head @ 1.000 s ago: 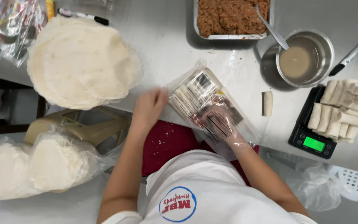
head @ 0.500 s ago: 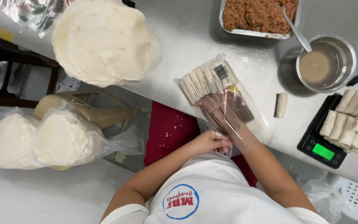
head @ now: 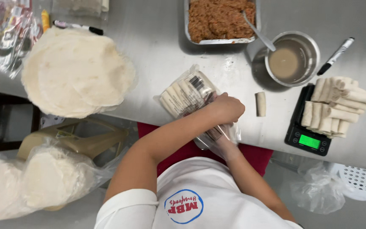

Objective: The person prepares lumpia by placing a filling from a metal tray onto a wrapper using a spoon, folding and rolling the wrapper, and then weighing the completed rolls on a digital scale before placing them into a plastic bag.

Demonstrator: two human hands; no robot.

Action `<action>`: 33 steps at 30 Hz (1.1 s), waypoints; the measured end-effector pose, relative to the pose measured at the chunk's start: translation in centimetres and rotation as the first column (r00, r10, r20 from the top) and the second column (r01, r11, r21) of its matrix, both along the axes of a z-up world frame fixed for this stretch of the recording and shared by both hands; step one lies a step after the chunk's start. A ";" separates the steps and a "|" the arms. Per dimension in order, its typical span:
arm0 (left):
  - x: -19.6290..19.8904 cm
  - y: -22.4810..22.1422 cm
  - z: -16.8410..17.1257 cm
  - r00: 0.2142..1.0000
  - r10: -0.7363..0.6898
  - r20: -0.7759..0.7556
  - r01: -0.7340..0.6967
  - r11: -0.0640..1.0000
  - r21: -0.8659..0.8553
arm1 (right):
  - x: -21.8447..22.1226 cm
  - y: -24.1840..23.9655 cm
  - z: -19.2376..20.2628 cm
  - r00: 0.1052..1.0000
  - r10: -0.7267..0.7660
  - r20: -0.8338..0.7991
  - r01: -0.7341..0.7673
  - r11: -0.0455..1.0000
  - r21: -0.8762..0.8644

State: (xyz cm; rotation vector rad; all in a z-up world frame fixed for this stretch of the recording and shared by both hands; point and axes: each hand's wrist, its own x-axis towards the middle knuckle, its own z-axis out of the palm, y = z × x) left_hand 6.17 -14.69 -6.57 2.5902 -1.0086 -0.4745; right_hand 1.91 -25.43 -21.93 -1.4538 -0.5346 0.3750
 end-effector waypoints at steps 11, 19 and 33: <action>-0.2 5.6 14.6 0.968 -0.043 -0.248 -0.058 0.921 -0.384 | -2.0 2.7 13.0 0.982 -0.088 0.165 0.123 0.969 -0.216; -1.4 15.6 7.3 0.747 0.578 -0.329 -0.663 0.687 -0.297 | 1.0 7.4 4.8 0.687 0.000 0.726 0.408 0.827 -0.387; 0.9 10.4 7.4 0.899 0.415 -0.141 -0.417 0.909 0.021 | -4.0 -19.6 25.3 0.995 0.007 -0.104 -0.095 0.464 -0.881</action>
